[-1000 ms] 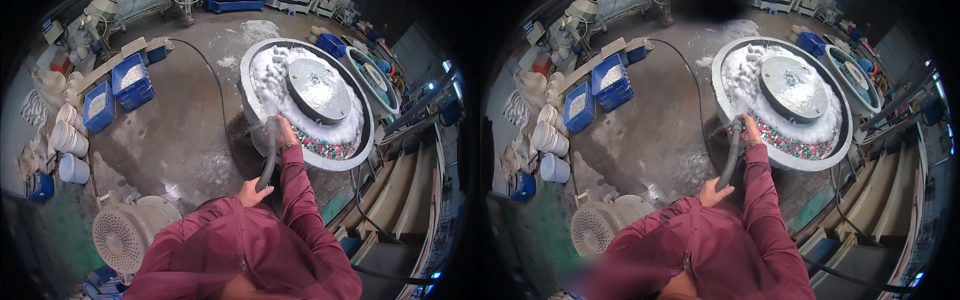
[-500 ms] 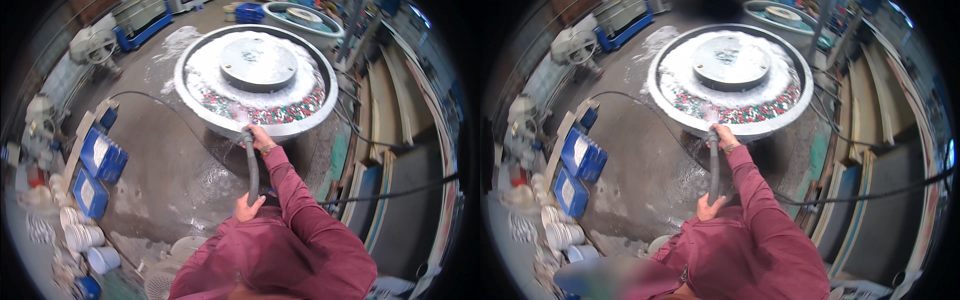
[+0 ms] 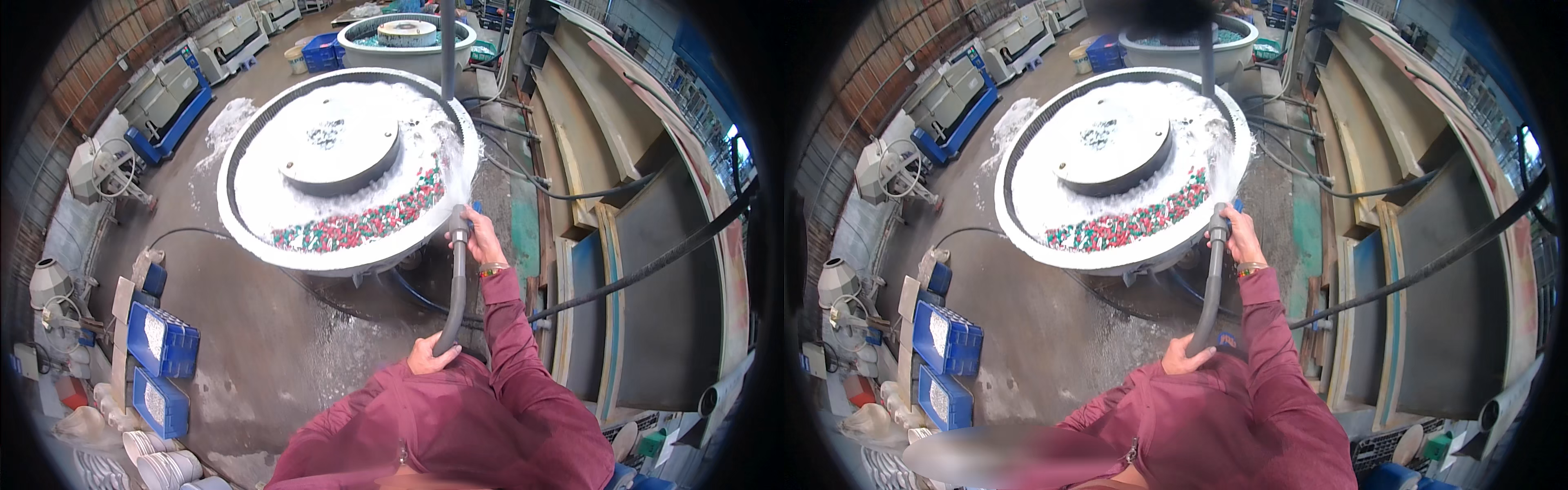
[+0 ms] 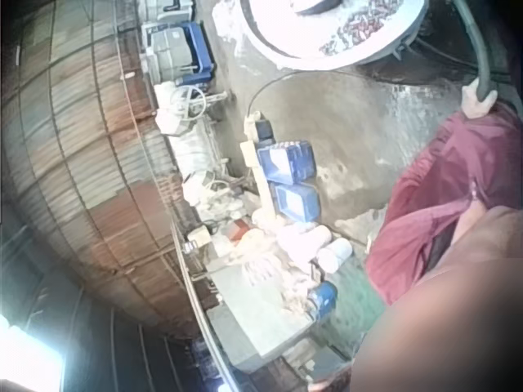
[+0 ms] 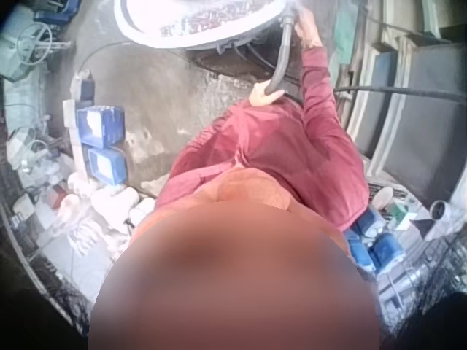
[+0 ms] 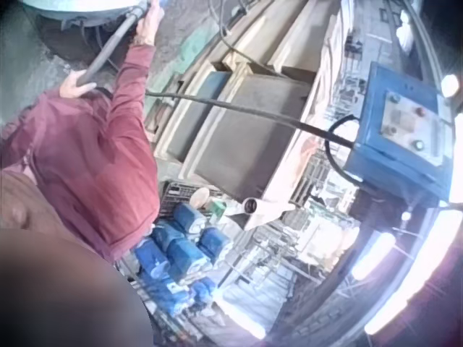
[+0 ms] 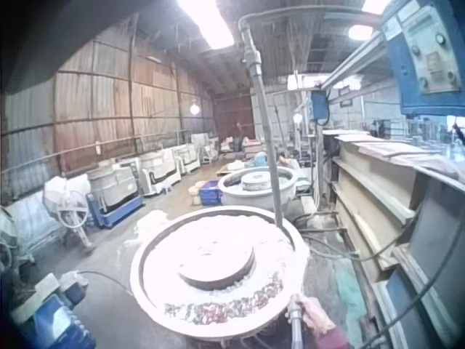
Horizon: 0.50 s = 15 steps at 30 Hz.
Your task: The person uses a hose to spray water into a rotating tumbler filled with red and green plastic pellets, then rinses the surrounding floor. The person moves around the machine, directing the water stream over the pellets and the floor area.
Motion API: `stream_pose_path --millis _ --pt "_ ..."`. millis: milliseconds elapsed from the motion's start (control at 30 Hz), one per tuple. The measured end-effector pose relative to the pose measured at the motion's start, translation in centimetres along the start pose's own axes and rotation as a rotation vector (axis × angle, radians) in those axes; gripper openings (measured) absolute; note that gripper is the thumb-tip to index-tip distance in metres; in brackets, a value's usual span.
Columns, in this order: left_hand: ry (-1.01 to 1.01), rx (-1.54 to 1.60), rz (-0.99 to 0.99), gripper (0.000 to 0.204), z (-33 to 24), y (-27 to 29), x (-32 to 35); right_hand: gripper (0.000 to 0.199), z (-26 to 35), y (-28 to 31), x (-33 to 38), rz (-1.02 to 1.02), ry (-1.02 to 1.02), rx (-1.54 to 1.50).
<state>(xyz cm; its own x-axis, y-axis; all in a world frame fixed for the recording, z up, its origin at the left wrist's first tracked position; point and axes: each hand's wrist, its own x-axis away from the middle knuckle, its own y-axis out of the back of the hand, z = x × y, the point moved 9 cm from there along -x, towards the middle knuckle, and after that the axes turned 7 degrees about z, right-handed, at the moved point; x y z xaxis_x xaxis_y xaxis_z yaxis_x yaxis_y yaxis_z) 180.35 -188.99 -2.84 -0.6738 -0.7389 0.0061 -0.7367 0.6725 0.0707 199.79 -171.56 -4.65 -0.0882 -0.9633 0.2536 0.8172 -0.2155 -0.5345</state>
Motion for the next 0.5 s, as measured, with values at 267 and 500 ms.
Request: stream_pose_path --millis 267,500 --pt "0.280 0.131 0.127 0.032 4.0 -6.8 -6.9 0.041 4.6 3.6 -2.4 0.079 -0.004 0.033" --pt "0.390 0.148 0.034 0.026 4.9 -10.6 -10.2 0.037 5.5 2.6 -4.2 0.157 -0.185 0.095"
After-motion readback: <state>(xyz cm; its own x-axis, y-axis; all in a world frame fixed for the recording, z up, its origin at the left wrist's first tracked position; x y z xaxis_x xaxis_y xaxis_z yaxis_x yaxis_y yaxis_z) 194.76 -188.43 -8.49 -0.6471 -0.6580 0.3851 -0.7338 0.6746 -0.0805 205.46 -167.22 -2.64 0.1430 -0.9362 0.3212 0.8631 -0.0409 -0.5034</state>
